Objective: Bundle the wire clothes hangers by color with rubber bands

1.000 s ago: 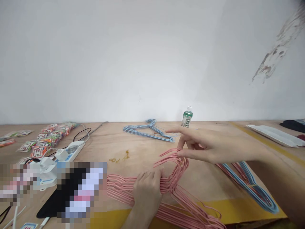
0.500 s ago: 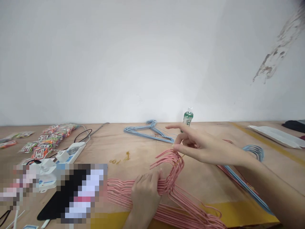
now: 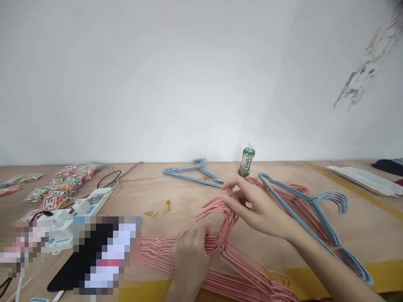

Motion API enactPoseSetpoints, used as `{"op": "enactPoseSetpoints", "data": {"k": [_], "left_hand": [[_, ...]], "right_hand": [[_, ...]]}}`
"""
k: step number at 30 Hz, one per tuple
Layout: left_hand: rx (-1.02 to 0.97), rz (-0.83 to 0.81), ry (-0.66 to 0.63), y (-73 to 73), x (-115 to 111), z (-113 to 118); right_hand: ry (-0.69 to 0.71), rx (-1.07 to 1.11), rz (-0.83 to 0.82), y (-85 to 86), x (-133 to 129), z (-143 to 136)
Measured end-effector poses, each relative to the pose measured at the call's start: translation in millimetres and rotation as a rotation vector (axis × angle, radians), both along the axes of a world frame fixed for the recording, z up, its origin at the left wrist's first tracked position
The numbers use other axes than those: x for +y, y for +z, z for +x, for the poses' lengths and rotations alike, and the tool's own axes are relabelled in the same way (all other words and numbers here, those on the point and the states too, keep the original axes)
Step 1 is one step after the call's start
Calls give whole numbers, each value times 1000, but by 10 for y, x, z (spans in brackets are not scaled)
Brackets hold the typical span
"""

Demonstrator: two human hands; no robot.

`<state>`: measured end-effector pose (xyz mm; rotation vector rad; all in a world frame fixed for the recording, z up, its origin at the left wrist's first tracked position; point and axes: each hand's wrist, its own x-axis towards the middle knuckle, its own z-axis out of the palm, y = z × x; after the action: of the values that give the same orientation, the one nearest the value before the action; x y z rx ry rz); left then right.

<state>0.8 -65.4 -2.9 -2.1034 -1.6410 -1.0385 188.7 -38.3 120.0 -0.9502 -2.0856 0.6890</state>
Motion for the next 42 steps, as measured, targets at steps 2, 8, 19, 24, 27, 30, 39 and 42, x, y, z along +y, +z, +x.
{"op": "enactPoseSetpoints", "data": {"k": [2, 8, 19, 24, 27, 30, 39, 42], "left_hand": [[-41, -53, 27, -18, 15, -37], [-48, -88, 122, -50, 54, -104], [-197, -140, -72, -194, 44, -22], [-232, -126, -81, -215, 47, -4], [-222, -117, -42, -199, 56, -17], [-232, -142, -12, -188, 70, -34], [-160, -207, 97, -84, 90, -52], [-182, -220, 55, -18, 76, -42]], "right_hand": [[-38, 85, -3, -107, -5, -13], [-57, -23, -21, -90, 3, 97], [315, 333, -404, -1, 57, 131], [347, 639, -678, -88, 74, 67], [297, 669, -648, -155, 83, 79], [231, 531, -463, -245, 50, 82], [64, 202, 177, -855, -278, -310], [4, 80, 303, -980, -348, -447]]}}
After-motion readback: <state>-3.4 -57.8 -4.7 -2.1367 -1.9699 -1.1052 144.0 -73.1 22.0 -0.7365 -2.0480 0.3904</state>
